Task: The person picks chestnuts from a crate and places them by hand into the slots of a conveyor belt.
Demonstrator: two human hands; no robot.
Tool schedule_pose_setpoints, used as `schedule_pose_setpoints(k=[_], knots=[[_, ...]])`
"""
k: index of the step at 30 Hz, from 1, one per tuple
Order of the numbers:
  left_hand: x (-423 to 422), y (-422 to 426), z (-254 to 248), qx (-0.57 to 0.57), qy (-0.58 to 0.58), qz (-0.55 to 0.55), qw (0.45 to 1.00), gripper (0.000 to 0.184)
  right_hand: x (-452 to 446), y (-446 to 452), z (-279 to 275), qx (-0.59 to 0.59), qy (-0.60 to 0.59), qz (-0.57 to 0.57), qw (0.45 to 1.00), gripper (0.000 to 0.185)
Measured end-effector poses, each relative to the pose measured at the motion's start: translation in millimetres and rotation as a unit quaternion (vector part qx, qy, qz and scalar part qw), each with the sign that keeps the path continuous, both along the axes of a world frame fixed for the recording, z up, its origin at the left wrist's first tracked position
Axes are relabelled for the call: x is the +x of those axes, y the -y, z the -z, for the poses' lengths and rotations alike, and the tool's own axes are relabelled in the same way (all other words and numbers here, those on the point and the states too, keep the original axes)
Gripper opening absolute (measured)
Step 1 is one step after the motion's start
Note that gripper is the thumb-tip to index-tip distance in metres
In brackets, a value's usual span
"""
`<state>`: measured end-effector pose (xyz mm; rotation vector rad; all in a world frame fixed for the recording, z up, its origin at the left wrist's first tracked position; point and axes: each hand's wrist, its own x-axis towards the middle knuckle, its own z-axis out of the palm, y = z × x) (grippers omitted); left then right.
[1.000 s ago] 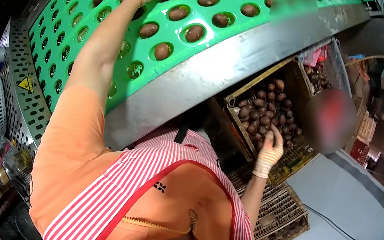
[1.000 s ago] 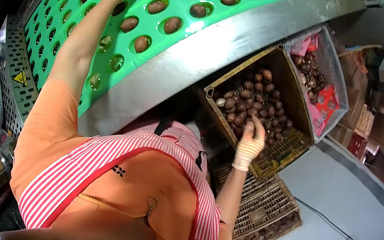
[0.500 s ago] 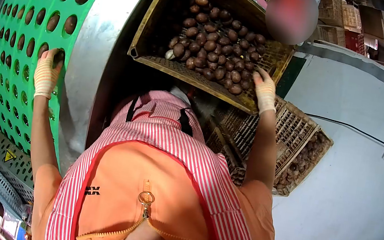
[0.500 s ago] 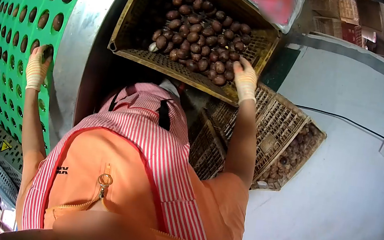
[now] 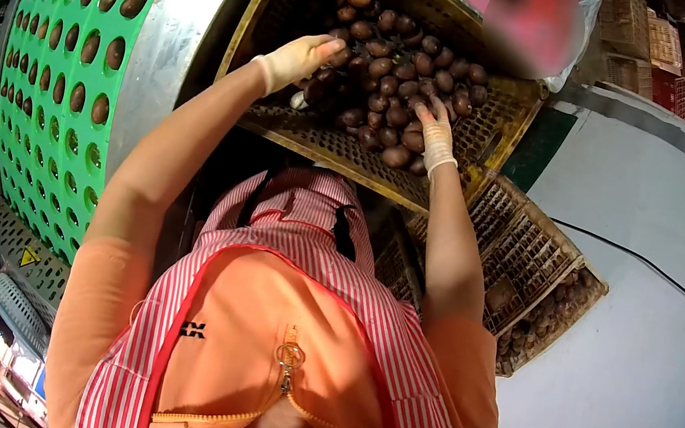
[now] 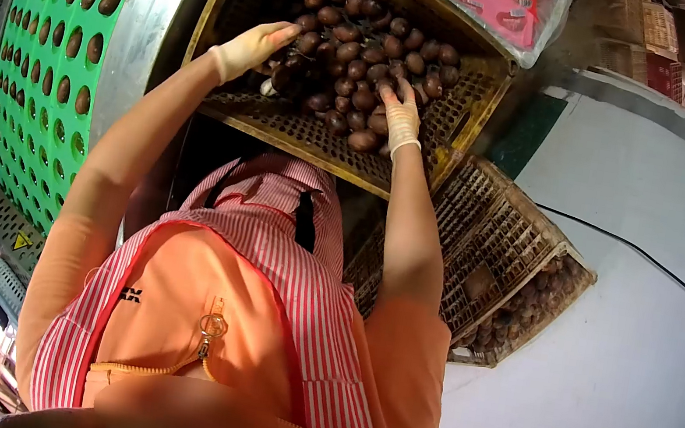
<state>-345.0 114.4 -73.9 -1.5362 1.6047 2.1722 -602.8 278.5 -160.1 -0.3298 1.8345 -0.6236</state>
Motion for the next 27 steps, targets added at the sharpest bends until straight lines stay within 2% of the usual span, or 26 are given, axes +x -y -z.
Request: schedule_pose_setpoints(k=[3, 4, 5, 7, 8, 10, 12, 14, 16, 20, 21, 22, 23, 24, 27], knots=[[-24, 11, 57, 0.036, 0.066, 0.059, 0.995, 0.073, 5, 11, -25, -0.064, 0.107, 0.052, 0.991, 0.066], [-27, 12, 87, 0.011, 0.057, 0.066, 0.996, 0.074, 4, 12, -17, -0.027, 0.093, 0.008, 0.995, 0.068], [-23, 13, 123, -0.015, 0.047, 0.073, 0.996, 0.075, 7, 13, -9, -0.027, 0.091, 0.018, 0.995, 0.071], [-22, 17, 142, -0.058, 0.037, 0.099, 0.993, 0.075, 9, 12, -4, -0.019, 0.107, 0.043, 0.993, 0.075], [-17, 18, 151, -0.024, 0.042, 0.097, 0.994, 0.073, 9, 13, -3, -0.012, 0.125, 0.056, 0.991, 0.077], [-22, 24, 115, 0.041, 0.050, 0.094, 0.993, 0.069, 11, 16, -2, -0.004, 0.155, 0.072, 0.985, 0.080], [-10, 25, 141, 0.037, 0.027, 0.120, 0.992, 0.077, 14, 23, 1, -0.003, 0.180, 0.073, 0.981, 0.082], [-11, 21, 100, 0.071, -0.016, 0.074, 0.995, 0.079, 20, 30, -10, -0.016, 0.210, 0.099, 0.973, 0.085], [-12, 21, 100, 0.133, -0.010, 0.046, 0.990, 0.083, 28, 44, -29, -0.030, 0.275, 0.137, 0.951, 0.086], [-18, 20, 102, 0.264, -0.049, -0.011, 0.963, 0.103, 41, 54, 10, -0.058, 0.400, 0.079, 0.911, 0.092], [-21, 20, 101, 0.233, -0.040, 0.010, 0.972, 0.105, 51, 61, -17, 0.004, 0.373, 0.098, 0.923, 0.099], [-23, 20, 98, 0.201, -0.030, 0.031, 0.979, 0.107, 58, 68, -15, 0.016, 0.347, 0.114, 0.931, 0.095], [-24, 19, 94, 0.168, -0.020, 0.053, 0.984, 0.110, 59, 68, -19, 0.011, 0.339, 0.105, 0.935, 0.095], [-25, 21, 74, 0.181, -0.027, 0.077, 0.980, 0.112, 62, 73, -41, 0.005, 0.332, 0.096, 0.938, 0.096], [-23, 19, 71, 0.160, -0.017, 0.139, 0.977, 0.116, 68, 75, -40, 0.001, 0.357, 0.112, 0.927, 0.094]])
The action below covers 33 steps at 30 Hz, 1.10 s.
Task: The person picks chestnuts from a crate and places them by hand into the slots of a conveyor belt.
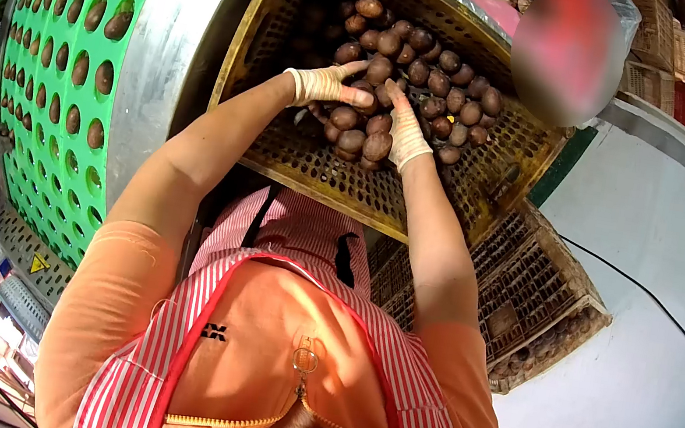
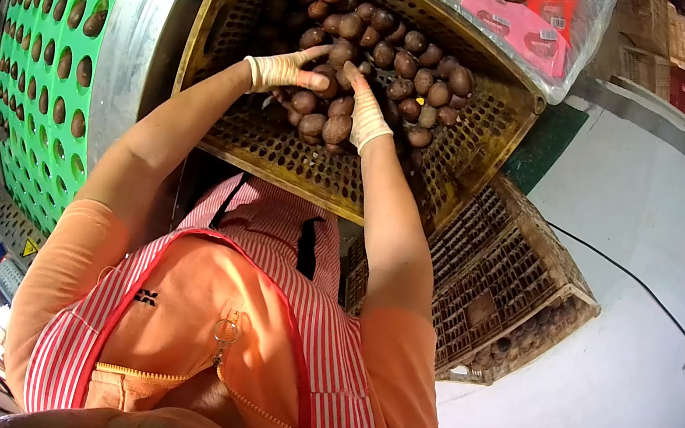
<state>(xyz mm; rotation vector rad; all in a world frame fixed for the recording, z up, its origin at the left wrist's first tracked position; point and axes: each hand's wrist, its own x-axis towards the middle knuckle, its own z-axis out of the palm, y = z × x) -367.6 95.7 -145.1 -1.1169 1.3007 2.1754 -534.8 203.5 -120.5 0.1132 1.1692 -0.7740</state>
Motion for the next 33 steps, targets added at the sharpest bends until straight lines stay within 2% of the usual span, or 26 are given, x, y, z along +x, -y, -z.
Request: schedule_pose_setpoints(k=[1, 3, 7, 12, 15, 16, 17, 18, 19, 22, 23, 24, 25, 26, 27, 29, 31, 32, 33], knots=[[0, -1, -1, -0.004, -0.008, 0.000, 1.000, 0.116, 1, -1, 8, 0.005, 0.019, 0.009, 1.000, 0.094], [-1, -8, 19, -0.152, 0.008, 0.049, 0.987, 0.117, 3, -3, 28, 0.010, 0.056, 0.028, 0.998, 0.093], [-6, -19, 21, -0.212, 0.044, 0.076, 0.973, 0.118, 1, 0, 31, 0.005, 0.025, 0.010, 1.000, 0.082], [-16, -26, 15, -0.276, 0.076, 0.050, 0.957, 0.106, 1, -1, 49, -0.022, 0.062, 0.044, 0.997, 0.075], [-18, -20, 10, -0.312, 0.056, 0.051, 0.947, 0.104, 1, 1, 52, -0.015, 0.092, 0.079, 0.992, 0.071], [-19, -18, -4, -0.301, 0.035, 0.016, 0.953, 0.102, 0, 2, 52, -0.017, 0.106, 0.094, 0.990, 0.070], [-21, -15, 0, -0.353, 0.028, 0.034, 0.934, 0.101, 0, 4, 50, -0.020, 0.119, 0.107, 0.987, 0.069], [-24, -10, -2, -0.353, 0.036, 0.055, 0.933, 0.102, -1, 9, 40, 0.001, 0.122, 0.106, 0.987, 0.065], [-27, -5, -6, -0.355, 0.045, 0.075, 0.931, 0.102, 1, 13, 49, -0.027, 0.125, 0.127, 0.984, 0.060], [-30, -2, -17, -0.427, -0.031, 0.068, 0.901, 0.090, -7, 16, 23, -0.060, 0.098, 0.093, 0.989, 0.052], [-33, 1, -36, -0.410, -0.045, 0.087, 0.907, 0.087, -7, 17, 6, -0.075, 0.072, 0.085, 0.991, 0.049], [-34, 0, -39, -0.418, -0.056, 0.061, 0.905, 0.087, -7, 19, 9, -0.087, 0.072, 0.098, 0.989, 0.045], [-41, 0, -21, -0.385, -0.101, 0.020, 0.917, 0.088, -5, 20, -21, -0.113, 0.035, 0.083, 0.989, 0.044], [-42, -1, -29, -0.339, -0.110, -0.012, 0.934, 0.091, -8, 21, -28, -0.141, 0.053, 0.072, 0.986, 0.046], [-42, 1, -56, -0.367, -0.076, 0.019, 0.927, 0.092, -6, 23, -45, -0.140, 0.017, 0.085, 0.986, 0.047], [-42, 10, -80, -0.393, -0.073, 0.032, 0.916, 0.092, -8, 27, -59, -0.145, 0.025, 0.082, 0.986, 0.052], [-20, 12, -124, -0.354, -0.072, -0.007, 0.932, 0.093, 3, 34, -81, -0.140, 0.010, 0.099, 0.985, 0.058], [-4, 15, -144, -0.362, -0.065, -0.001, 0.930, 0.095, 11, 42, -93, -0.161, 0.003, 0.069, 0.985, 0.064], [18, 15, -160, -0.348, -0.098, -0.052, 0.931, 0.094, 20, 49, -105, -0.179, -0.004, 0.040, 0.983, 0.070]])
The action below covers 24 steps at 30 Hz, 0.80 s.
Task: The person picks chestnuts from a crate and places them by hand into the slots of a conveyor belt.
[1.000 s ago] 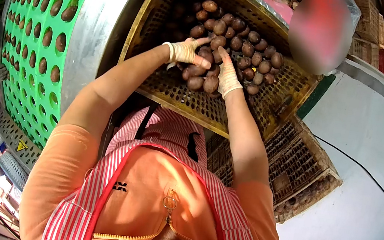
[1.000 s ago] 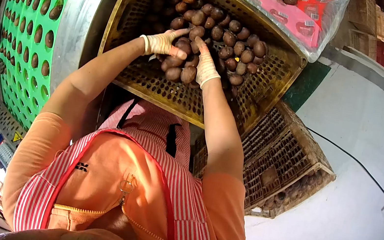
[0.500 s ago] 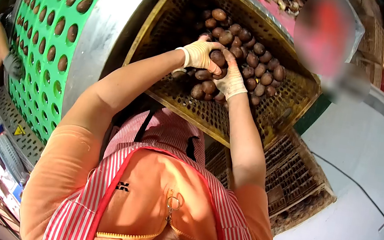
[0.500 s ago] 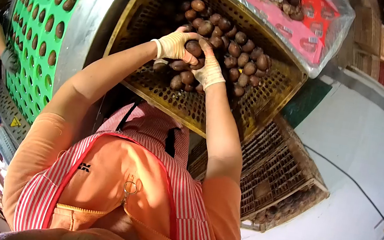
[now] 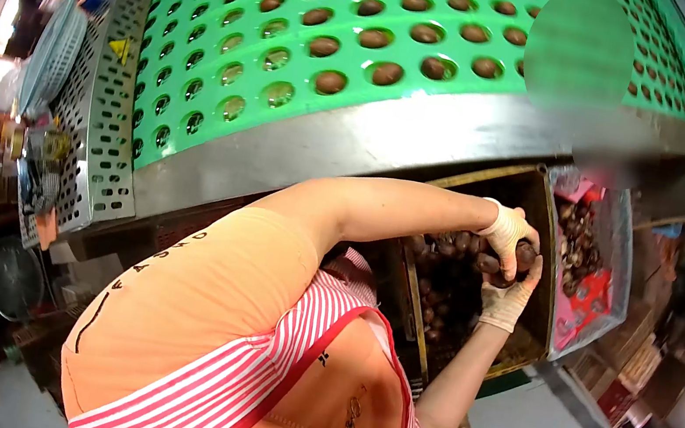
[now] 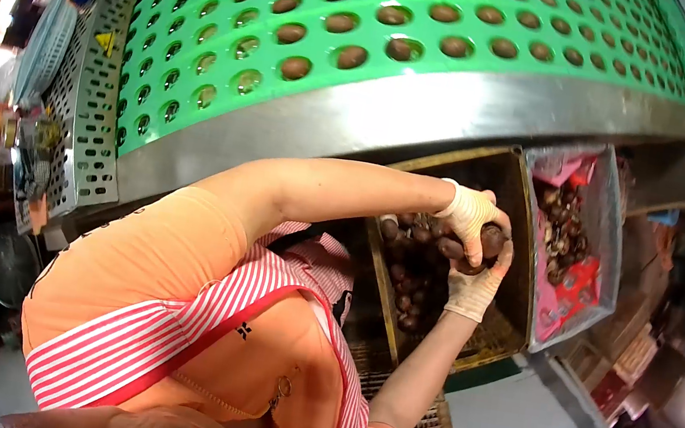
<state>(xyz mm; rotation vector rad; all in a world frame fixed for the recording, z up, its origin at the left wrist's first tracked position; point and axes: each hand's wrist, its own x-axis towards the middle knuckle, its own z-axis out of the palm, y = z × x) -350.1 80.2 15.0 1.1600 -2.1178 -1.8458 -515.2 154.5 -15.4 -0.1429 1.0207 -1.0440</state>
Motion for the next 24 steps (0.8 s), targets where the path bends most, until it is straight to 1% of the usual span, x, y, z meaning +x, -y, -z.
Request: schedule_pose_setpoints(k=[1, 2, 3, 4, 5, 6, 7, 8, 9, 10, 11, 12, 13, 14, 16, 17, 18, 20, 21, 23, 24], knots=[[23, -1, -11, -0.017, -0.014, -0.035, 0.999, 0.094, 24, 11, -18, 0.016, -0.029, 0.012, 0.999, 0.068], [45, 1, -21, -0.034, -0.031, -0.070, 0.997, 0.094, 49, 19, -43, -0.017, -0.031, -0.048, 0.998, 0.064], [65, 7, -13, -0.131, -0.023, -0.106, 0.985, 0.092, 73, 29, -53, -0.042, -0.031, -0.089, 0.995, 0.063], [99, 6, -32, -0.164, -0.032, -0.125, 0.978, 0.091, 104, 37, -64, -0.071, -0.032, -0.125, 0.989, 0.063], [135, 0, -47, -0.153, -0.041, -0.149, 0.976, 0.091, 135, 45, -76, -0.101, -0.033, -0.159, 0.982, 0.063], [173, -10, -63, -0.193, -0.017, -0.177, 0.965, 0.092, 173, 47, -88, -0.134, -0.036, -0.189, 0.972, 0.063], [210, -18, -68, -0.220, -0.016, -0.204, 0.954, 0.093, 207, 51, -88, -0.148, -0.029, -0.222, 0.963, 0.067], [245, -37, -79, -0.196, 0.003, -0.255, 0.947, 0.093, 240, 54, -84, -0.161, -0.022, -0.255, 0.953, 0.070], [281, -52, -83, -0.193, 0.012, -0.274, 0.942, 0.094, 274, 52, -80, -0.166, 0.024, -0.320, 0.932, 0.070], [314, -69, -76, -0.199, 0.031, -0.309, 0.930, 0.096, 308, 47, -75, -0.167, 0.069, -0.383, 0.906, 0.070], [343, -91, -68, -0.173, 0.047, -0.367, 0.913, 0.096, 342, 42, -62, -0.152, 0.078, -0.406, 0.898, 0.070], [371, -110, -52, -0.185, 0.043, -0.402, 0.896, 0.095, 376, 34, -51, -0.136, 0.088, -0.428, 0.889, 0.070], [394, -132, -47, -0.158, 0.064, -0.439, 0.882, 0.093, 405, 21, -46, -0.131, 0.063, -0.445, 0.884, 0.067], [413, -154, -33, -0.146, 0.024, -0.489, 0.860, 0.089, 432, 8, -41, -0.126, 0.038, -0.462, 0.877, 0.064], [449, -186, 11, -0.198, 0.048, -0.543, 0.815, 0.084, 476, -13, -30, -0.129, 0.006, -0.481, 0.867, 0.060], [457, -199, 22, -0.188, 0.018, -0.587, 0.788, 0.081, 493, -22, -37, -0.128, -0.039, -0.477, 0.869, 0.060], [461, -210, 26, -0.174, -0.013, -0.628, 0.758, 0.078, 510, -27, -30, -0.120, -0.047, -0.469, 0.874, 0.064], [469, -222, 32, -0.155, -0.166, -0.670, 0.707, 0.073, 528, -31, -23, -0.146, -0.079, -0.483, 0.860, 0.058], [469, -224, 36, -0.200, -0.176, -0.689, 0.674, 0.063, 534, -28, -19, -0.176, -0.115, -0.493, 0.844, 0.057], [478, -235, 39, -0.073, -0.288, -0.704, 0.645, 0.058, 541, -15, -14, -0.238, -0.184, -0.509, 0.806, 0.056], [482, -238, 32, -0.010, -0.341, -0.703, 0.624, 0.056, 544, -11, -49, -0.193, -0.234, -0.512, 0.804, 0.046]])
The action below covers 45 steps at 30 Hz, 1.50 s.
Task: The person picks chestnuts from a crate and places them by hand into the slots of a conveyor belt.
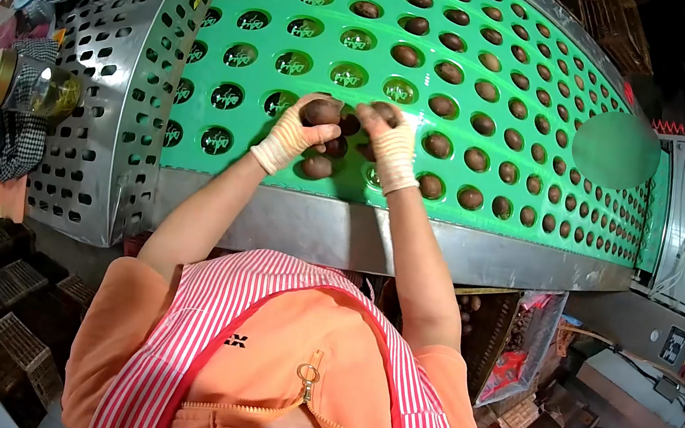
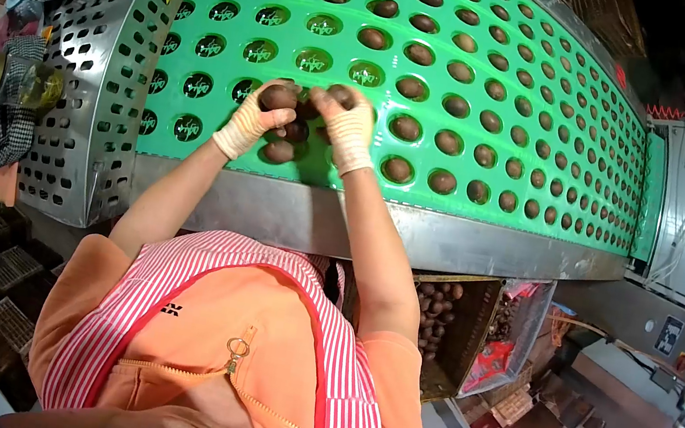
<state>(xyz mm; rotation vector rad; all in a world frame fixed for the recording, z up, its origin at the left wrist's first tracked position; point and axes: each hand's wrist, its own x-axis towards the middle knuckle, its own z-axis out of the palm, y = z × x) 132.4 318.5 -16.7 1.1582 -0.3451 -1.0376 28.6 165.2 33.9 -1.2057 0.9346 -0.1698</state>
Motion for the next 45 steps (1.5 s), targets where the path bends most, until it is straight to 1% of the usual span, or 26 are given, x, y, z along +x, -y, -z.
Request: schedule_pose_setpoints(k=[1, 2, 4, 6, 8, 11, 12, 14, 15, 16, 18, 21, 24, 26, 28, 29, 32, 34, 36, 37, 39, 40, 41, 42, 43, 45], knots=[[5, -1, -6, -0.011, 0.004, -0.010, 1.000, 0.052, 4, 17, 7, -0.189, -0.043, -0.004, 0.981, 0.047], [12, -1, -14, -0.017, -0.004, -0.014, 1.000, 0.053, 12, 34, 16, -0.371, -0.082, -0.008, 0.925, 0.049], [33, 8, -17, -0.056, -0.012, 0.027, 0.998, 0.049, 28, 56, 7, -0.541, -0.210, -0.052, 0.813, 0.047], [53, 25, -18, -0.030, 0.001, 0.063, 0.998, 0.049, 37, 81, 19, -0.552, -0.283, -0.156, 0.769, 0.038], [73, 42, -14, 0.012, -0.061, 0.120, 0.991, 0.046, 37, 95, 25, -0.571, -0.295, -0.213, 0.736, 0.043], [100, 65, -40, 0.166, 0.139, 0.162, 0.963, 0.053, 18, 86, 5, -0.582, -0.283, -0.198, 0.736, 0.052], [108, 77, -43, 0.220, 0.229, 0.163, 0.934, 0.057, 12, 80, 2, -0.572, -0.287, -0.242, 0.729, 0.057], [124, 101, -39, 0.272, 0.565, 0.147, 0.765, 0.065, -2, 61, -1, -0.546, -0.292, -0.329, 0.713, 0.068], [129, 113, -32, 0.326, 0.598, 0.130, 0.721, 0.053, -6, 55, 4, -0.536, -0.272, -0.342, 0.723, 0.081], [132, 125, -42, 0.387, 0.593, 0.186, 0.681, 0.061, -3, 48, -11, -0.464, -0.304, -0.374, 0.744, 0.090], [144, 134, -22, 0.391, 0.629, 0.214, 0.637, 0.058, -18, 44, 1, -0.503, -0.260, -0.312, 0.763, 0.091], [140, 117, -24, 0.333, 0.652, 0.166, 0.661, 0.051, -50, 22, 13, -0.586, -0.128, -0.259, 0.757, 0.077], [128, 83, -22, 0.259, 0.647, 0.117, 0.708, 0.042, -71, 1, 30, -0.637, -0.134, -0.346, 0.676, 0.066], [105, 47, -15, 0.154, 0.636, 0.046, 0.755, 0.037, -64, -7, 31, -0.674, -0.064, -0.230, 0.699, 0.057], [82, 18, 8, 0.180, 0.676, 0.033, 0.714, 0.030, -40, -16, 28, -0.684, -0.029, -0.170, 0.709, 0.053], [74, 8, 27, 0.184, 0.693, 0.028, 0.697, 0.027, -24, -22, 28, -0.627, -0.016, -0.218, 0.748, 0.050], [57, -8, 29, 0.174, 0.710, -0.005, 0.683, 0.028, -4, -43, 45, -0.618, -0.045, -0.281, 0.733, 0.047], [49, -18, 10, 0.123, 0.703, -0.066, 0.697, 0.032, -4, -49, 45, -0.564, -0.009, -0.223, 0.795, 0.046], [31, -29, -20, 0.042, 0.585, 0.100, 0.804, 0.047, -8, -59, 36, -0.485, 0.019, -0.154, 0.861, 0.046], [17, -39, -25, 0.034, 0.537, 0.134, 0.832, 0.048, -8, -63, 37, -0.306, 0.029, -0.165, 0.937, 0.043], [8, -54, -14, 0.051, 0.480, 0.193, 0.854, 0.053, -19, -76, 35, -0.138, 0.051, -0.186, 0.972, 0.044], [5, -63, -3, 0.090, 0.451, 0.163, 0.873, 0.054, -28, -81, 42, -0.083, 0.093, -0.194, 0.973, 0.045], [-1, -73, 5, 0.128, 0.420, 0.132, 0.889, 0.055, -40, -87, 66, -0.201, 0.063, -0.201, 0.957, 0.045], [-4, -80, 10, 0.167, 0.386, 0.100, 0.902, 0.056, -47, -88, 54, -0.180, 0.054, -0.177, 0.966, 0.045], [-2, -85, 9, 0.251, 0.530, 0.086, 0.806, 0.056, -56, -87, 30, -0.159, 0.046, -0.154, 0.974, 0.044], [-8, -87, -8, 0.323, 0.663, 0.091, 0.669, 0.056, -79, -82, 3, -0.138, -0.013, -0.074, 0.988, 0.040]])
